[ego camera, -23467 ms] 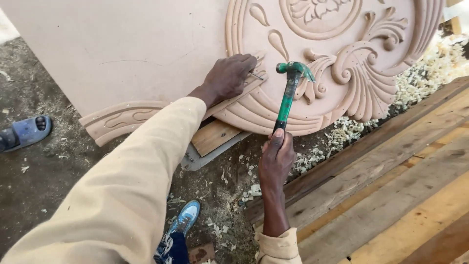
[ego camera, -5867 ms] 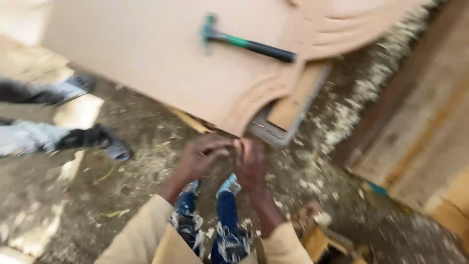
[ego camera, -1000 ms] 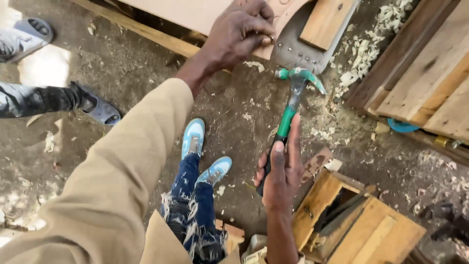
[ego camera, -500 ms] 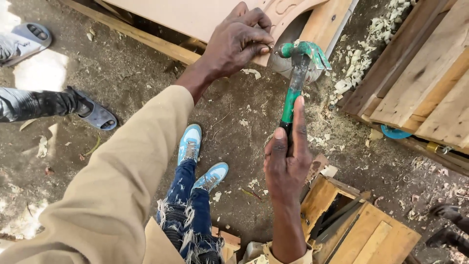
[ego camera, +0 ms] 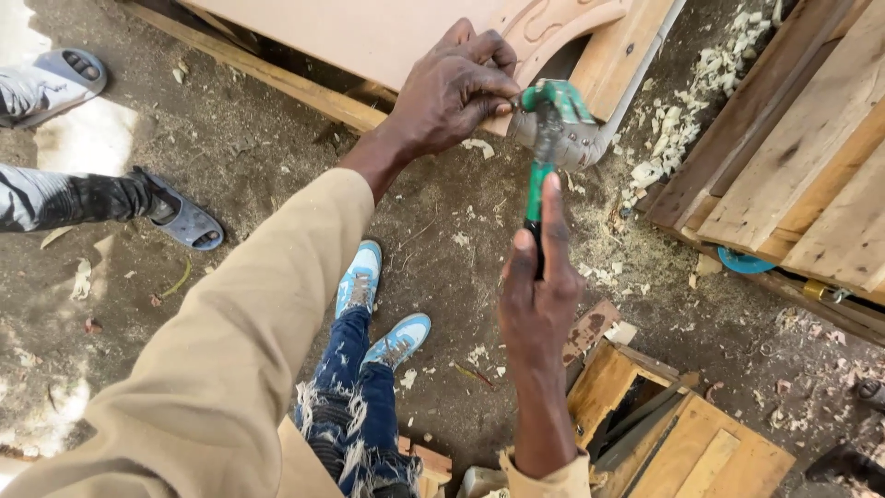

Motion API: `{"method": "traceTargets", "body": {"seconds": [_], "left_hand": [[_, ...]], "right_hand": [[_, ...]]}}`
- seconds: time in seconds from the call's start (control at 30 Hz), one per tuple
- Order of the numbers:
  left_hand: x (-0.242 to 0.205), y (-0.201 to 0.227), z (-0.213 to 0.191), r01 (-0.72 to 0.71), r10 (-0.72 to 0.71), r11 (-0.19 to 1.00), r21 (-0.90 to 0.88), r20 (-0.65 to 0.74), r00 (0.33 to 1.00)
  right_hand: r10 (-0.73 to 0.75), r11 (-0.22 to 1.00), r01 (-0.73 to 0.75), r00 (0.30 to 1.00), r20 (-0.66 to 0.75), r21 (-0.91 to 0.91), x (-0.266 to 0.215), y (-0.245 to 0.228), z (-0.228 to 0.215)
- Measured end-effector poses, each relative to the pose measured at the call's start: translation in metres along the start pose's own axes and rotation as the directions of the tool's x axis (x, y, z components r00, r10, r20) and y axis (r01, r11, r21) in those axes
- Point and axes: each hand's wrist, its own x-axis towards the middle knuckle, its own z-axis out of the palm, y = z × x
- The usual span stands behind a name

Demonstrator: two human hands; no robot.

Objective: Hammering decorative wooden trim onto a carved wooden panel to secure it.

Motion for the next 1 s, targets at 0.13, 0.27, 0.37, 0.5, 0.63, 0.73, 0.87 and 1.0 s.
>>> {"method": "traceTargets", "body": {"seconds": [0.13,0.27,0.37,0.5,0.63,0.73,0.87,1.0], "left_hand": [[-0.002,-0.002,0.002,-0.045,0.045,0.999,-0.001,-0.039,0.998],[0.003,-0.002,0.0,-0.016,0.016,1.0,0.003,-0.011,1.0],[-0.001,0.002,0.006,0.033,-0.033,0.999,-0.028,-0.002,0.999],[0.0,-0.003,0.005,0.022,-0.022,1.0,-0.01,0.006,1.0],[0.01,-0.016,0.021,-0.187,0.186,0.977,-0.1,-0.015,0.982],[-0.003,-0.009,-0.002,-0.038,0.037,0.997,0.061,0.026,0.999],[0.003,-0.004,0.003,-0.024,0.024,1.0,-0.001,0.001,1.0],[-0.003,-0.004,0.004,0.071,-0.071,0.997,0.004,0.035,0.997]], "right_hand": [[-0.408,0.899,0.435,0.87,-0.276,0.043,-0.009,0.014,0.002],[-0.42,0.89,0.454,0.853,-0.312,0.046,-0.005,0.027,0.014],[-0.233,0.972,0.234,0.965,-0.122,-0.008,-0.003,0.024,0.007],[-0.119,0.993,0.117,0.99,-0.077,-0.03,-0.003,0.013,0.0],[-0.122,0.992,0.128,0.975,-0.183,0.021,-0.005,0.008,-0.006],[-0.307,0.931,0.334,0.935,-0.179,0.146,-0.009,0.018,0.008],[-0.257,0.965,0.261,0.958,-0.128,0.009,0.0,0.028,0.013],[-0.224,0.973,0.229,0.968,-0.118,0.032,-0.003,0.017,0.001]]}}
